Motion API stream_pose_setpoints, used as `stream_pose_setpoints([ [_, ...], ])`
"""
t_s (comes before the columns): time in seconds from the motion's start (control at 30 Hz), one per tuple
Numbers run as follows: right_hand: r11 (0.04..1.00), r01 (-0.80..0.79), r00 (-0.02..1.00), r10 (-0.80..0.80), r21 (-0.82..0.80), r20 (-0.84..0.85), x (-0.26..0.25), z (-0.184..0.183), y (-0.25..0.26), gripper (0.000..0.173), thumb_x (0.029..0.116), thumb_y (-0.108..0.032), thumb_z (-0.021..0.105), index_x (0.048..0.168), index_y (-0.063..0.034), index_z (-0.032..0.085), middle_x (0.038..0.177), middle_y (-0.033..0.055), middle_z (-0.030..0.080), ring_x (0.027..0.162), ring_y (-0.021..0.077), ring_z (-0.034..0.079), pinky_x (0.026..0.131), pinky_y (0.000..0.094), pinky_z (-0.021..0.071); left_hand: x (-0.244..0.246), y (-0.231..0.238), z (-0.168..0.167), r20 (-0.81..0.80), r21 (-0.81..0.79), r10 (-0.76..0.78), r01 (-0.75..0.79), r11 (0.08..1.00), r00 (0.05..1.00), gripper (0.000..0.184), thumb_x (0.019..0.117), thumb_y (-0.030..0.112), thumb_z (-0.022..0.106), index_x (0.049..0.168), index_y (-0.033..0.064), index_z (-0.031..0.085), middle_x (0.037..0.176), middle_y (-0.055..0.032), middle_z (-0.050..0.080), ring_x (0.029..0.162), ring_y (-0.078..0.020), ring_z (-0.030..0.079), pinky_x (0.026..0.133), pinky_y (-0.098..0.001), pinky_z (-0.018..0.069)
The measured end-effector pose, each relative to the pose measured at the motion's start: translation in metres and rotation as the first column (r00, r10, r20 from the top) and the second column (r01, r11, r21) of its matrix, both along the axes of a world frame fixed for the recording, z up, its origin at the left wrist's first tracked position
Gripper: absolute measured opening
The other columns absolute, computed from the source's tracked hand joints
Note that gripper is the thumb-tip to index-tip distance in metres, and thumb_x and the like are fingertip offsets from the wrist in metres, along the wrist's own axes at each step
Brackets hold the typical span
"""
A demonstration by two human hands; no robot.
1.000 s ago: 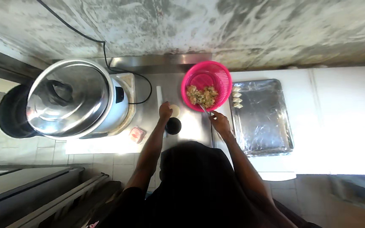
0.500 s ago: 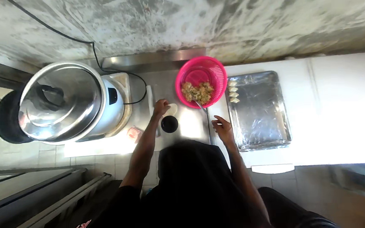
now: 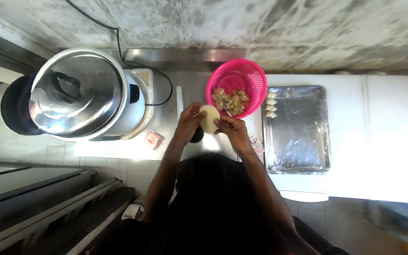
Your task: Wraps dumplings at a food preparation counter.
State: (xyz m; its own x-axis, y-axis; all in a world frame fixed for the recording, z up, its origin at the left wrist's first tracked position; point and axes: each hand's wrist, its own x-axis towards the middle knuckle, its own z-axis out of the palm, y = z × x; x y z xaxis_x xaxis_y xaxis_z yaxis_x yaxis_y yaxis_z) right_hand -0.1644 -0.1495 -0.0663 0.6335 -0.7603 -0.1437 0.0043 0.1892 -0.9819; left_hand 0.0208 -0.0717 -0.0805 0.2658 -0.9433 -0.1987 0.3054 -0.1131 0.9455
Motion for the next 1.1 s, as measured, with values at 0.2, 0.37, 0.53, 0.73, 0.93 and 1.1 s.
stream_pose_setpoints([
  [0.2, 0.998, 0.064, 0.998, -0.064, 0.005, 0.003, 0.002, 0.013, 0.011, 0.021, 0.101, -0.013, 0.066, 0.117, -0.0007, 0.072, 0.097, 0.0108, 0.075, 0.078, 0.0188, 0.073, 0.074, 0.0354, 0.064, -0.03, -0.001, 0.01, -0.171, -0.006, -0.141, 0.142, 0.99, 0.975, 0.055, 0.1071, 0.057, 0.033, 0.154, 0.0306, 0.042, 0.15, 0.0006, 0.051, 0.12, -0.0164, 0.06, 0.09, -0.0354, 0.0563],
  [0.37, 0.999, 0.051, 0.998, -0.051, 0.003, 0.035, -0.003, 0.013, 0.016, 0.024, 0.1027, -0.016, 0.064, 0.119, 0.0002, 0.072, 0.097, 0.0139, 0.076, 0.082, 0.0237, 0.075, 0.079, 0.0413, 0.0651, -0.053, -0.018, 0.009, -0.455, -0.047, -0.144, 0.138, 0.989, 0.879, 0.057, 0.1081, 0.056, 0.029, 0.154, 0.0263, 0.043, 0.142, -0.0077, 0.06, 0.105, -0.0161, 0.068, 0.08, -0.0289, 0.0576],
  [0.53, 0.993, 0.113, 0.99, -0.115, 0.03, 0.077, -0.013, 0.024, 0.016, 0.022, 0.1038, -0.014, 0.061, 0.115, 0.0012, 0.073, 0.098, 0.0163, 0.075, 0.083, 0.0259, 0.075, 0.078, 0.0427, 0.0651, -0.059, -0.024, 0.017, -0.513, -0.105, -0.205, 0.176, 0.979, 0.834, 0.055, 0.1099, 0.051, 0.026, 0.153, 0.0222, 0.046, 0.14, -0.0097, 0.06, 0.096, -0.0138, 0.067, 0.075, -0.0264, 0.056],
  [0.73, 0.99, 0.108, 0.984, -0.119, 0.091, 0.131, -0.017, 0.03, 0.017, 0.02, 0.103, -0.012, 0.062, 0.113, 0.0008, 0.073, 0.097, 0.0154, 0.075, 0.081, 0.023, 0.075, 0.075, 0.0395, 0.065, -0.063, -0.021, 0.024, -0.561, -0.157, -0.265, 0.214, 0.964, 0.784, 0.055, 0.1105, 0.05, 0.025, 0.154, 0.022, 0.045, 0.141, -0.0111, 0.059, 0.103, -0.0155, 0.067, 0.081, -0.0281, 0.0566],
  [0.93, 0.982, 0.071, 0.983, -0.099, 0.177, 0.156, -0.017, 0.028, 0.016, 0.019, 0.1029, -0.012, 0.061, 0.111, 0.0006, 0.074, 0.095, 0.0155, 0.075, 0.078, 0.0208, 0.074, 0.073, 0.0381, 0.0643, -0.059, -0.017, 0.022, -0.635, -0.167, -0.304, 0.258, 0.952, 0.71, 0.055, 0.1105, 0.05, 0.024, 0.154, 0.0227, 0.044, 0.138, -0.0128, 0.06, 0.093, -0.0152, 0.067, 0.076, -0.0277, 0.0566],
  [1.1, 0.946, -0.014, 0.979, -0.054, 0.325, 0.199, -0.021, 0.03, 0.011, 0.02, 0.103, -0.009, 0.059, 0.109, 0.0018, 0.075, 0.097, 0.0176, 0.075, 0.081, 0.0219, 0.074, 0.075, 0.0403, 0.0642, -0.055, -0.016, 0.019, -0.638, -0.205, -0.367, 0.31, 0.929, 0.678, 0.054, 0.1107, 0.048, 0.025, 0.157, 0.025, 0.04, 0.146, -0.0124, 0.054, 0.099, -0.0185, 0.066, 0.083, -0.0359, 0.0572],
])
